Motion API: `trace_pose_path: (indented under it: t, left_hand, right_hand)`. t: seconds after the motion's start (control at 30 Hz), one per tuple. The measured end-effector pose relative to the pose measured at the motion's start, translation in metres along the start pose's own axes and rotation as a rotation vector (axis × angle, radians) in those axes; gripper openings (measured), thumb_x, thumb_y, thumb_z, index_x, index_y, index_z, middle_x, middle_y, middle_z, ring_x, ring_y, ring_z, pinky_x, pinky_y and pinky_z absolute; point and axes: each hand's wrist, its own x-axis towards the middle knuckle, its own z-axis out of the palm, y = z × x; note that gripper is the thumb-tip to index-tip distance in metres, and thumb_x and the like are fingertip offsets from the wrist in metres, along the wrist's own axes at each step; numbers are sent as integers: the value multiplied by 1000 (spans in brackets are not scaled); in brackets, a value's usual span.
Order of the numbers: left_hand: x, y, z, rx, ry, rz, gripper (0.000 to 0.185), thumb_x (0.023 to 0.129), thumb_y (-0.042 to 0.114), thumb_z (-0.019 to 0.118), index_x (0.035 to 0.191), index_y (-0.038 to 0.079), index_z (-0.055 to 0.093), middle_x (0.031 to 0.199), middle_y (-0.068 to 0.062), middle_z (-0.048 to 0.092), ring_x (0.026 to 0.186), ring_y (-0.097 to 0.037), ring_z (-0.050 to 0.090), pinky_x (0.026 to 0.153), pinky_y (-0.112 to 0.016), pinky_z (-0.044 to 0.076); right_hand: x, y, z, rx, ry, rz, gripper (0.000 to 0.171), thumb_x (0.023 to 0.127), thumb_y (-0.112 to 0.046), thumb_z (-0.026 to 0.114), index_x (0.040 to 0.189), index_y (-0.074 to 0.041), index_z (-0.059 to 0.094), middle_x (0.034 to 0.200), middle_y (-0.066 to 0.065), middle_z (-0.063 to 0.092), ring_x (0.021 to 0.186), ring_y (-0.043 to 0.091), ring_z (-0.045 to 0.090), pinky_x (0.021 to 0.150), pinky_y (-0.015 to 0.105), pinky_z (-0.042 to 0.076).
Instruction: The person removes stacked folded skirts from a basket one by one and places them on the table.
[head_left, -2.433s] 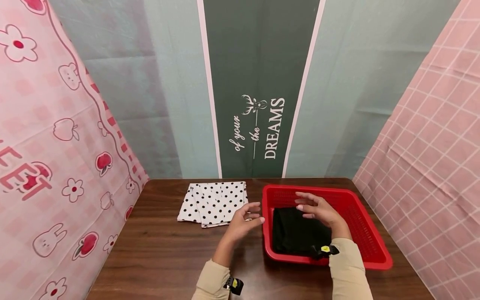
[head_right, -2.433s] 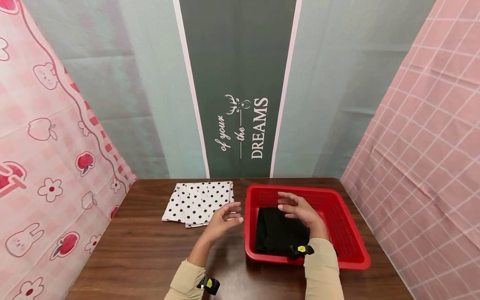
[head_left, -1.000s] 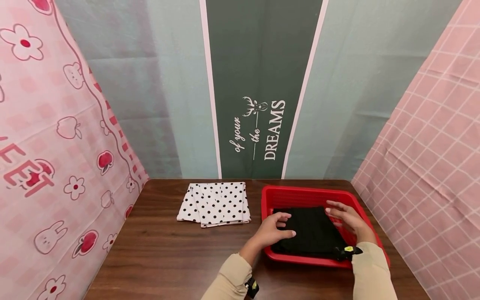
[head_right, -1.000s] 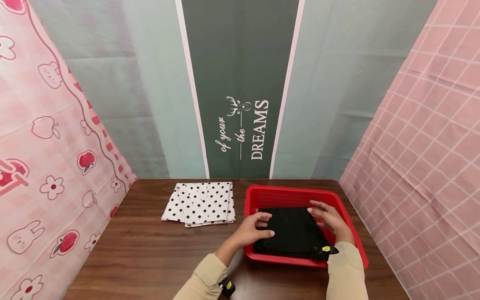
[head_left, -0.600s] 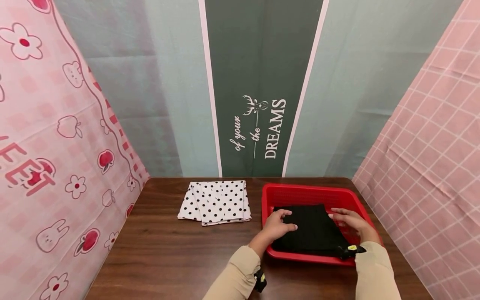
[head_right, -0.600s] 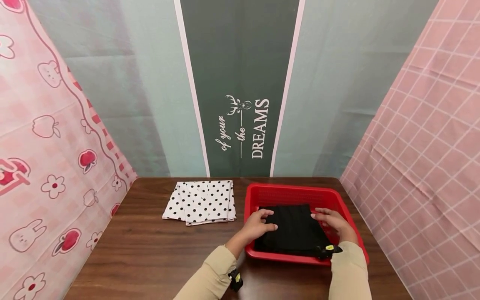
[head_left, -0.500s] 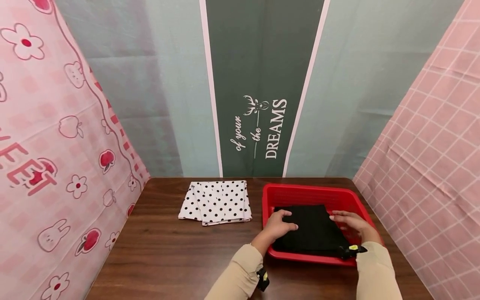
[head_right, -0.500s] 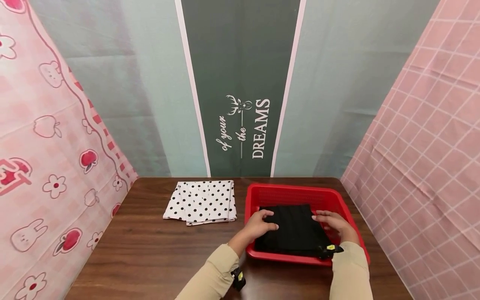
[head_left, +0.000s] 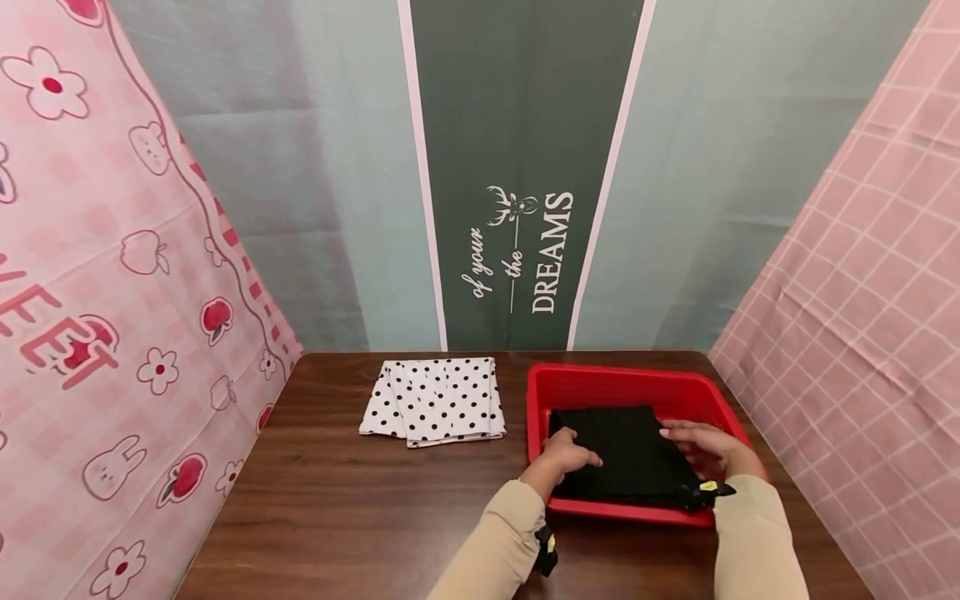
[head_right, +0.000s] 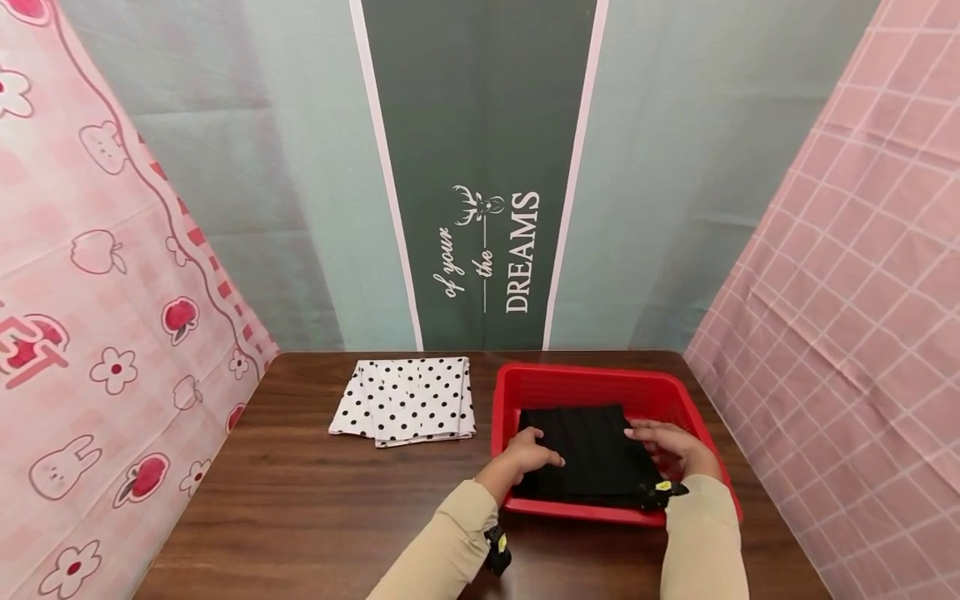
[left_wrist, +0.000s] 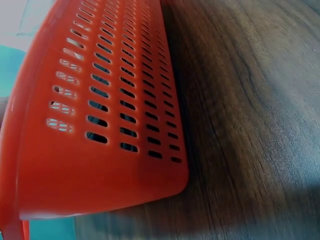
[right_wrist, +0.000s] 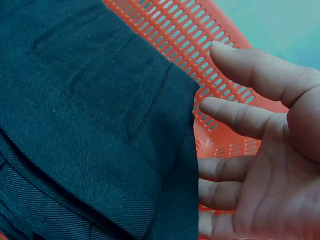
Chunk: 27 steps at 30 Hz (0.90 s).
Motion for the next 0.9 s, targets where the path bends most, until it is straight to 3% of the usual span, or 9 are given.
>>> trace_pose_path:
  t: [0.13,0.3,0.4,0.53,0.6,0.8,0.9]
  left_hand:
    - [0,-3,1,-13,-28,-21,54,72,15,78,118,3,55,110,-12,53,94,-27,51,72,-47,47]
    - [1,-4,1,-39,-82,-37,44,74,16,76,113,4,59,105,-7,56,93,-25,53,77,-51,45]
    - [2,-3,2,-48,-111,-54,36,75,19,75,107,6,62,101,-4,57,92,-24,53,77,-52,44]
    - [4,-1,4,-54,-103,-69,25,76,20,75,97,9,65,95,0,59,91,-22,54,77,-50,45]
    - [5,-2,5,-63,-79,-64,24,75,18,75,95,9,65,94,0,59,92,-21,55,78,-48,46]
    - [8,-4,6,-120,51,-12,35,71,11,77,102,5,62,94,-5,56,88,-21,54,75,-37,47]
    - [10,-6,8,-153,88,5,43,69,7,76,109,5,62,98,-8,57,88,-22,54,75,-35,47]
  right_hand:
    - [1,0,1,-7,1,-7,72,93,-31,55,146,-2,18,134,30,28,110,39,37,80,46,43]
    - [6,-1,3,11,-31,-13,69,94,-31,53,147,-4,19,143,32,18,118,45,34,87,55,40]
    - [9,-3,4,12,-48,-29,67,94,-31,52,146,-3,21,145,30,13,124,47,24,94,62,28]
    - [12,-7,4,-21,-49,-85,65,93,-30,53,144,1,25,148,29,6,128,47,13,101,63,14]
    - [12,-8,5,-19,-59,-109,64,94,-29,52,143,2,25,147,29,6,127,46,15,102,60,17]
    - [13,-4,7,112,-67,-91,60,94,-24,53,144,-2,28,145,26,17,111,31,45,91,47,42]
    - [16,-1,7,158,-111,-105,60,95,-22,51,146,-3,24,145,27,15,105,26,52,88,45,45]
